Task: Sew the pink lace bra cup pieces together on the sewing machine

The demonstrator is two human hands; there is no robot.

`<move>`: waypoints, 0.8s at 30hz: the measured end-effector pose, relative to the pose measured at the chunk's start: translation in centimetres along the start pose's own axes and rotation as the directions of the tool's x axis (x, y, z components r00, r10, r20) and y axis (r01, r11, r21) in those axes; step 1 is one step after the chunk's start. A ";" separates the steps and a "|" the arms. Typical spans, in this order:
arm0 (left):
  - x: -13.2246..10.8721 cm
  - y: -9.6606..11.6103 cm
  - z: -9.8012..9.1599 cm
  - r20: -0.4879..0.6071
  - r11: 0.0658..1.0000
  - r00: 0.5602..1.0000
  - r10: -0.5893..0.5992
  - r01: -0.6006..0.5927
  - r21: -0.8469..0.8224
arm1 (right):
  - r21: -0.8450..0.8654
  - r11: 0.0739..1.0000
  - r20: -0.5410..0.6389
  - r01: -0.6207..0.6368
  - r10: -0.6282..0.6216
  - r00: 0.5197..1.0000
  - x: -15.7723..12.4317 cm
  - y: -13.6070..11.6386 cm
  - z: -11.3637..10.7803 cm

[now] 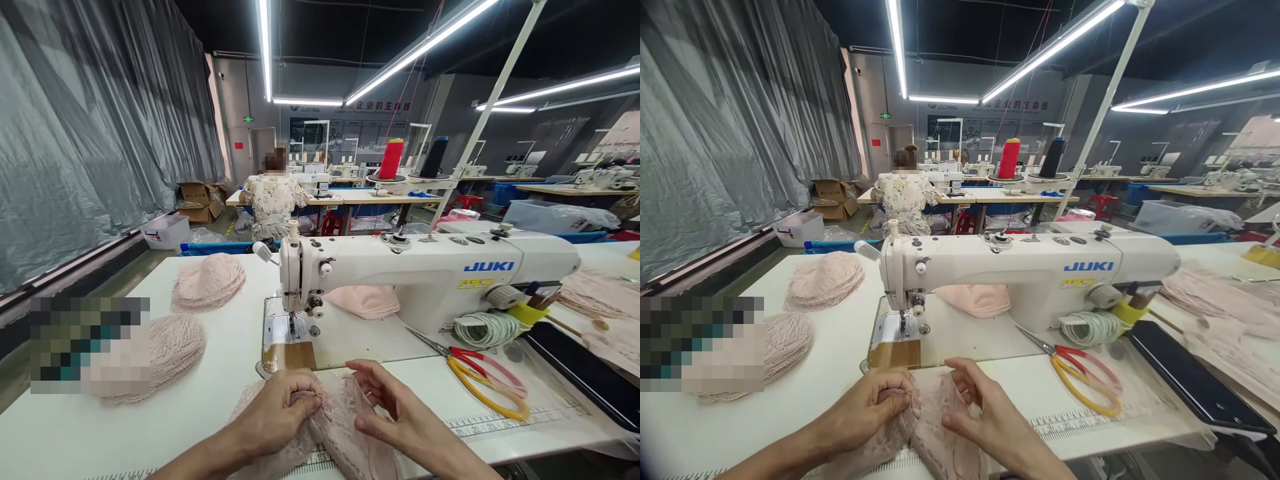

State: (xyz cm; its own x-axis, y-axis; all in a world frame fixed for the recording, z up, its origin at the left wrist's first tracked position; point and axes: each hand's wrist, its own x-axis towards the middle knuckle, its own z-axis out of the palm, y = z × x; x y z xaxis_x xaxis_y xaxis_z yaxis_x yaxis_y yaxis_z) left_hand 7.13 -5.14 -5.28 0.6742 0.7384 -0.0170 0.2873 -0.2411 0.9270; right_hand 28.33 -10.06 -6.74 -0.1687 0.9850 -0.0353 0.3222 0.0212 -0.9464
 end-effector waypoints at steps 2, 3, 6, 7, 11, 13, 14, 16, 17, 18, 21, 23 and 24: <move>-0.3 0.2 0.0 0.012 1.000 1.000 -0.002 0.001 0.012 | -0.065 0.998 -0.066 0.011 -0.016 0.998 0.1 0.3 0.3; -0.4 0.2 0.0 0.022 1.000 1.000 -0.007 0.006 0.016 | -0.074 0.997 -0.085 0.016 -0.022 0.996 0.2 0.4 0.4; -0.9 0.5 -0.2 0.046 0.998 0.998 -0.039 0.036 0.050 | -0.033 0.999 -0.084 0.007 -0.009 0.996 0.4 0.5 0.5; -1.1 0.5 -0.3 0.042 0.995 0.998 -0.055 0.052 0.082 | -0.007 1.000 -0.070 -0.001 0.000 0.998 0.4 0.4 0.6; -1.5 0.8 -1.2 -0.062 0.947 0.994 -0.085 0.100 0.305 | 0.071 0.998 -0.021 -0.003 0.005 1.000 0.3 -0.2 0.7; -1.7 1.1 -2.0 -0.096 0.895 0.995 -0.038 0.077 0.440 | 0.085 0.996 -0.014 0.020 -0.019 1.000 0.4 -0.6 0.8; -1.7 1.3 -2.5 -0.102 0.856 0.995 -0.015 0.066 0.513 | 0.089 0.996 -0.011 0.032 -0.031 0.999 0.5 -0.8 0.9; -1.8 1.6 -3.5 -0.124 0.733 0.992 0.009 0.078 0.676 | 0.086 0.995 -0.004 0.053 -0.052 0.999 0.6 -1.0 1.0; -1.9 1.7 -4.0 -0.155 0.647 0.988 0.018 0.106 0.755 | 0.080 0.995 0.001 0.060 -0.060 0.998 0.7 -1.1 1.1; -2.0 1.9 -4.4 -0.199 0.557 0.979 0.041 0.143 0.818 | 0.074 0.995 0.006 0.067 -0.068 0.998 0.7 -1.2 1.2; -2.3 2.2 -4.7 -0.300 0.451 0.937 0.178 0.193 0.871 | 0.046 0.994 0.014 0.098 -0.099 0.995 0.7 -1.5 1.6; -2.5 2.5 -4.0 -0.266 0.593 0.938 0.223 0.086 0.801 | 0.014 0.992 0.015 0.126 -0.126 0.992 0.6 -1.9 1.9; -2.5 2.7 -3.4 -0.220 0.694 0.954 0.205 0.017 0.720 | -0.005 0.990 0.027 0.142 -0.142 0.989 0.6 -2.1 2.0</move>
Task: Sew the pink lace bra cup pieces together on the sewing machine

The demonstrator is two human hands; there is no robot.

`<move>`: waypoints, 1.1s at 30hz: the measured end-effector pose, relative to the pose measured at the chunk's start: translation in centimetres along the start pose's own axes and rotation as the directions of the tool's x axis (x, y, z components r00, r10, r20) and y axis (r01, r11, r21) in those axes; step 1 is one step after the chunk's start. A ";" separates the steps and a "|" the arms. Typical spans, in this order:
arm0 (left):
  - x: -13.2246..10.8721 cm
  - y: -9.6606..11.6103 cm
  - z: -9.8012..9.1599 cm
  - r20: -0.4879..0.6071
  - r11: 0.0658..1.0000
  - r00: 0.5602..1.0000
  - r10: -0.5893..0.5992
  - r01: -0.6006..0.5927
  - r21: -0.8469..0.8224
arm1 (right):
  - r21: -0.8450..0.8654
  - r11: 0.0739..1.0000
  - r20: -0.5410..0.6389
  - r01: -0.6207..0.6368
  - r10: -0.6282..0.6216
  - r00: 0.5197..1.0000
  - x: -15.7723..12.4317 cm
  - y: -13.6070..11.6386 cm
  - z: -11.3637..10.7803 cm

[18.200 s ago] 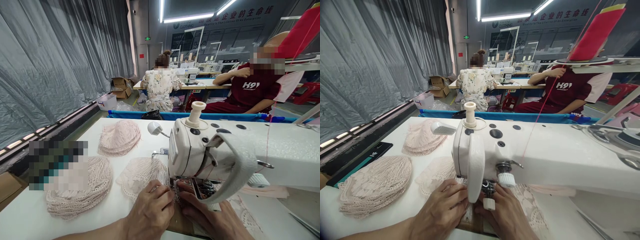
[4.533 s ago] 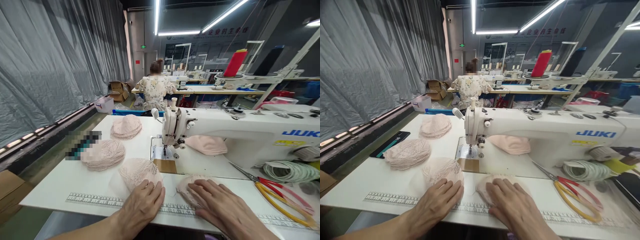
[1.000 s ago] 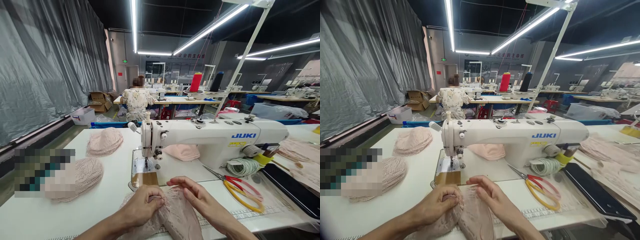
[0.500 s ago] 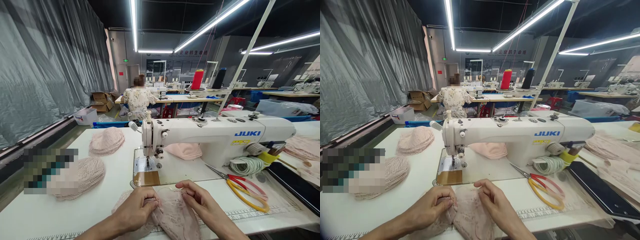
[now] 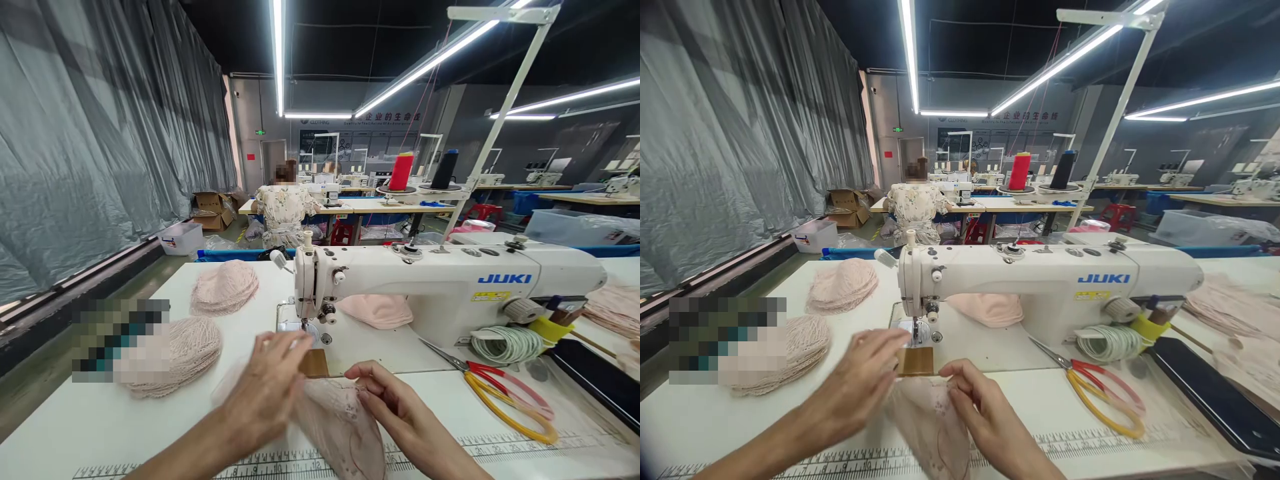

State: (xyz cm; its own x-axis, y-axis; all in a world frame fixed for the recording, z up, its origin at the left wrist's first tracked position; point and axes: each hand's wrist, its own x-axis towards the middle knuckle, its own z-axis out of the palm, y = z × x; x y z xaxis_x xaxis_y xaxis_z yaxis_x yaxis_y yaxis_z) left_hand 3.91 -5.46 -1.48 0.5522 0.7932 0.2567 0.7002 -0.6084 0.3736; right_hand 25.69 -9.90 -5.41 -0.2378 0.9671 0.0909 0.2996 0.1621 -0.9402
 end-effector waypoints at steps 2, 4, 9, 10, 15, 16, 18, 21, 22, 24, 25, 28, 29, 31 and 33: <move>0.0 1.1 0.8 0.149 0.957 0.989 0.010 0.034 -0.287 | -0.038 0.999 0.025 0.024 -0.023 0.999 -0.1 -0.4 0.1; 0.3 2.0 1.8 0.255 0.875 0.966 -0.038 0.155 -0.459 | -0.077 0.997 0.028 0.030 -0.028 0.999 -0.4 -0.7 -0.1; 1.1 2.9 3.4 0.335 0.668 0.926 -0.173 0.360 -0.651 | -0.190 0.982 -0.075 -0.010 -0.005 0.997 -1.9 -1.0 0.0; 1.1 2.9 3.5 0.338 0.653 0.924 -0.176 0.367 -0.663 | -0.215 0.977 -0.107 0.000 -0.024 0.994 -2.2 -0.9 0.3; 0.9 3.2 3.6 0.307 0.683 0.936 -0.174 0.339 -0.647 | -0.360 0.933 -0.246 -0.010 -0.084 0.966 -2.4 -0.3 2.3; 0.8 3.2 3.5 0.300 0.694 0.937 -0.181 0.338 -0.635 | -0.378 0.926 -0.250 -0.009 -0.093 0.964 -2.3 -0.2 2.4; 0.7 3.1 3.5 0.307 0.690 0.933 -0.190 0.349 -0.634 | -0.369 0.929 -0.209 0.029 -0.113 0.971 -2.1 0.0 2.1; 0.3 3.1 3.3 0.368 0.595 0.912 -0.183 0.401 -0.697 | -0.203 0.978 -0.099 0.039 -0.060 0.993 -2.2 -0.1 0.9; 0.2 3.1 3.3 0.389 0.546 0.903 -0.180 0.421 -0.725 | -0.137 0.990 -0.076 0.012 -0.022 0.997 -2.4 -0.3 0.6; -0.1 3.4 3.4 0.434 0.448 0.884 -0.174 0.463 -0.765 | -0.051 0.998 -0.058 -0.044 0.041 0.997 -2.8 -0.6 0.2; -0.2 3.5 3.5 0.452 0.411 0.875 -0.175 0.482 -0.774 | -0.038 0.998 -0.062 -0.056 0.053 0.997 -3.0 -0.8 0.3; -0.4 3.8 3.9 0.474 0.384 0.860 -0.190 0.509 -0.770 | -0.130 0.991 -0.099 -0.019 0.006 0.995 -3.5 -1.0 1.1; -0.4 3.9 4.0 0.480 0.389 0.855 -0.198 0.518 -0.762 | -0.184 0.983 -0.112 -0.004 -0.017 0.994 -3.6 -1.0 1.5; -0.6 3.9 4.2 0.483 0.404 0.851 -0.207 0.524 -0.750 | -0.286 0.958 -0.149 0.005 -0.050 0.988 -3.7 -0.6 2.2; -0.9 3.8 4.3 0.472 0.410 0.858 -0.200 0.511 -0.755 | -0.353 0.935 -0.171 0.018 -0.084 0.982 -3.8 -0.1 2.6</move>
State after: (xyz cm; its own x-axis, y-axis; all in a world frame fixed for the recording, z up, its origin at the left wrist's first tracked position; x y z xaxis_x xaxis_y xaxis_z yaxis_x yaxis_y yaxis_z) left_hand 8.06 -8.62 -4.11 0.5473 0.7903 -0.2755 0.2274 0.1764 0.9577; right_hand 24.12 -14.13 -6.50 -0.1002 0.9694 0.2241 0.6021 0.2384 -0.7620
